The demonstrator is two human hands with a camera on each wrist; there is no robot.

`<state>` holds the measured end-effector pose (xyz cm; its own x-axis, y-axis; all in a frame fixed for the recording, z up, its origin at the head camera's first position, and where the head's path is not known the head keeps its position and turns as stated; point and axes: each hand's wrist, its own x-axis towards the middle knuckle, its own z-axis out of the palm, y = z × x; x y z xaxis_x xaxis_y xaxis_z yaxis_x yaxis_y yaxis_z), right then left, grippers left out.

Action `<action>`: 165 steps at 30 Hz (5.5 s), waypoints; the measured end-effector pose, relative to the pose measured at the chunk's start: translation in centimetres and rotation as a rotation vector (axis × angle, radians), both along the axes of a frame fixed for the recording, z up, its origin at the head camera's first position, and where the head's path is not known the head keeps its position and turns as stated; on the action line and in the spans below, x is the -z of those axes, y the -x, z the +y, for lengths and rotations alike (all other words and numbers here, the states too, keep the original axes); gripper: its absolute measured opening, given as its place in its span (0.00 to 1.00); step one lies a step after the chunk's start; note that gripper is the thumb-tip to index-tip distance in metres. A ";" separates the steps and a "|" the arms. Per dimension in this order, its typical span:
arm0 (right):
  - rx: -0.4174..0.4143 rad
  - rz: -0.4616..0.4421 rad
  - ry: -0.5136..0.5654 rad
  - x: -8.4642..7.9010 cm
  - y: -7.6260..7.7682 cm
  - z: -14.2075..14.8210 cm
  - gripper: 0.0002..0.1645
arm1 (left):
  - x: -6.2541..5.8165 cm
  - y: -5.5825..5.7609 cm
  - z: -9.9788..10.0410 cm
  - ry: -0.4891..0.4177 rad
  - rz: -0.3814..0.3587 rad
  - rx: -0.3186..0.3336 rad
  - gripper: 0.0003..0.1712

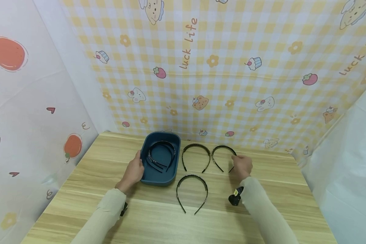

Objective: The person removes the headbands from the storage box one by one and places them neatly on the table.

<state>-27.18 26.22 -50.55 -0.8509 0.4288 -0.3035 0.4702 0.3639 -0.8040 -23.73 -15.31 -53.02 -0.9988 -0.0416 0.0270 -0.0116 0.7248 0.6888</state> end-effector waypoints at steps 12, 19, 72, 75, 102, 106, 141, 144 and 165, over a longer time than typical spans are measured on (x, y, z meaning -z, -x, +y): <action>-0.092 0.093 0.125 -0.3 0.7 -5.5 0.24 | 0.1 0.0 -0.1 -0.001 0.014 0.005 0.32; -0.245 0.144 0.326 -0.6 0.5 -9.1 0.23 | -0.1 0.1 0.0 0.000 0.003 0.008 0.32; -0.420 -0.164 0.655 -2.9 -0.1 -23.2 0.46 | 0.3 0.0 -0.3 0.009 -0.012 0.007 0.33; -0.383 -0.149 0.691 -3.0 -0.2 -23.3 0.43 | 0.3 0.1 -0.2 0.014 -0.010 0.008 0.33; -0.250 -0.076 0.733 -2.6 0.5 -23.4 0.22 | 0.2 0.1 -0.2 0.022 -0.005 0.016 0.33; -0.230 -0.047 0.629 -2.7 0.4 -23.1 0.18 | 0.3 0.2 -0.2 0.022 -0.001 0.014 0.33; -0.233 0.118 0.515 -2.9 -0.2 -20.9 0.14 | 0.4 0.1 -0.2 0.036 0.017 0.012 0.32; -0.229 0.135 0.550 -3.0 -0.2 -20.8 0.12 | 0.3 0.1 -0.1 0.036 0.023 0.010 0.32; -0.183 0.143 0.828 -3.8 0.0 -19.8 0.09 | 0.1 0.1 0.0 0.029 0.007 0.006 0.33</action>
<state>-27.19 6.40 -46.74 -0.9390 -0.0312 -0.3426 0.3352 -0.3061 -0.8910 -23.83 -15.31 -53.15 -0.9988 -0.0348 0.0351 -0.0025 0.7445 0.6677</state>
